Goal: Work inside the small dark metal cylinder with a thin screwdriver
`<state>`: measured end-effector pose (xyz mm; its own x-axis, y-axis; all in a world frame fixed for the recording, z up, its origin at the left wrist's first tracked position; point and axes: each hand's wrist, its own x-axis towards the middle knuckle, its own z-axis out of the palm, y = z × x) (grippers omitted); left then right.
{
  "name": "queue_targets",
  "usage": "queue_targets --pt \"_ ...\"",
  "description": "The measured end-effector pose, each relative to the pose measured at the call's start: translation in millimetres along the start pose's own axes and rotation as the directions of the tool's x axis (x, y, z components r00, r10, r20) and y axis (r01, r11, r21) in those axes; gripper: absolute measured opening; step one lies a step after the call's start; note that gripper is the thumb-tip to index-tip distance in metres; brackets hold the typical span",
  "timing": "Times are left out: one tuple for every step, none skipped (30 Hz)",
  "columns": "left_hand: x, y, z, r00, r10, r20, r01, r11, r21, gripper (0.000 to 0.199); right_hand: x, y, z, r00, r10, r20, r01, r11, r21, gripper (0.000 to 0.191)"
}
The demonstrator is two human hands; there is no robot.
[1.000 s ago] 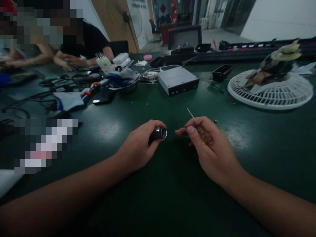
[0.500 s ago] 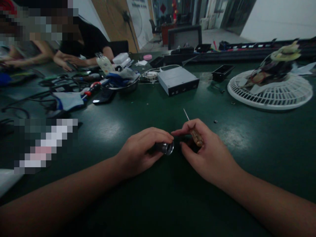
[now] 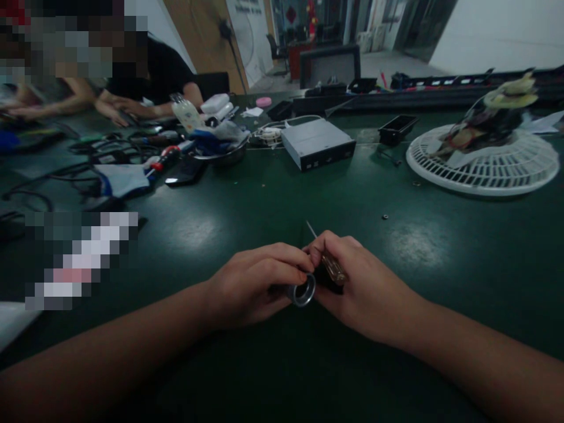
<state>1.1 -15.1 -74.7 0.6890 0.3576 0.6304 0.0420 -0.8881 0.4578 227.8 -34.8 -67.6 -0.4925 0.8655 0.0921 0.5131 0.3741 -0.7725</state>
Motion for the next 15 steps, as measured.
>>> queue_targets --pt "-1.0 -0.8 0.9 1.000 -0.002 -0.007 0.002 1.000 -0.007 0.020 0.4 0.0 0.0 1.000 -0.002 0.001 0.002 1.000 -0.009 0.021" --pt "-2.0 -1.3 1.6 1.000 -0.011 -0.009 0.011 1.000 -0.009 0.021 0.7 -0.1 0.2 1.000 -0.007 -0.001 0.007 1.000 -0.015 0.020" --pt "-2.7 -1.5 2.1 1.000 -0.023 -0.009 0.023 1.000 -0.007 0.021 0.9 -0.2 0.4 1.000 -0.011 -0.009 0.011 1.000 -0.018 0.020" --pt "-3.1 -1.4 2.4 0.999 -0.036 -0.006 0.036 0.999 -0.001 0.022 1.1 -0.4 0.6 1.000 -0.015 -0.023 0.015 1.000 -0.017 0.020" --pt "-3.2 -1.1 2.5 0.999 -0.048 -0.007 0.048 0.999 0.007 0.023 1.1 -0.5 0.8 0.999 -0.021 -0.043 0.020 1.000 -0.012 0.021" --pt "-2.9 -0.7 2.6 0.998 -0.059 -0.012 0.059 0.998 0.017 0.023 0.9 -0.6 1.0 0.998 -0.022 -0.063 0.022 1.000 -0.003 0.022" --pt "-2.3 -0.3 2.6 0.997 -0.067 -0.026 0.068 0.997 0.028 0.024 0.6 -0.5 1.1 0.996 -0.020 -0.084 0.021 1.000 0.012 0.023" --pt "-1.6 0.0 2.6 0.996 -0.070 -0.050 0.072 0.997 0.040 0.025 0.3 -0.4 1.3 0.994 -0.015 -0.105 0.019 0.999 0.034 0.024" --pt "-0.8 -0.1 2.6 0.994 -0.072 -0.079 0.076 0.996 0.054 0.026 -0.2 0.0 1.5 0.992 -0.008 -0.126 0.016 0.998 0.063 0.025" --pt "-0.1 -0.5 2.4 0.991 -0.075 -0.108 0.083 0.994 0.070 0.027 -0.6 0.6 1.9 0.989 0.007 -0.146 0.007 0.995 0.097 0.025" --pt "0.5 -1.2 2.3 0.987 -0.081 -0.138 0.094 0.992 0.085 0.027 -0.9 1.4 2.5 0.986 0.028 -0.166 -0.005 0.991 0.134 0.027" --pt "0.9 -2.2 2.0 0.982 -0.091 -0.165 0.109 0.989 0.100 0.027 -1.1 2.4 3.2 0.981 0.052 -0.188 -0.019 0.985 0.172 0.029" --pt "1.0 -3.2 1.6 0.976 -0.107 -0.188 0.129 0.985 0.114 0.027 -1.3 3.6 4.1 0.974 0.077 -0.212 -0.032 0.978 0.208 0.032" --pt "1.0 -4.3 1.1 0.971 -0.127 -0.204 0.155 0.980 0.126 0.026 -1.2 4.8 5.0 0.966 0.103 -0.237 -0.044 0.969 0.241 0.035" --pt "0.9 -5.2 0.5 0.966 -0.149 -0.212 0.181 0.974 0.139 0.026 -1.1 5.8 5.9 0.957 0.124 -0.264 -0.049 0.961 0.271 0.038"
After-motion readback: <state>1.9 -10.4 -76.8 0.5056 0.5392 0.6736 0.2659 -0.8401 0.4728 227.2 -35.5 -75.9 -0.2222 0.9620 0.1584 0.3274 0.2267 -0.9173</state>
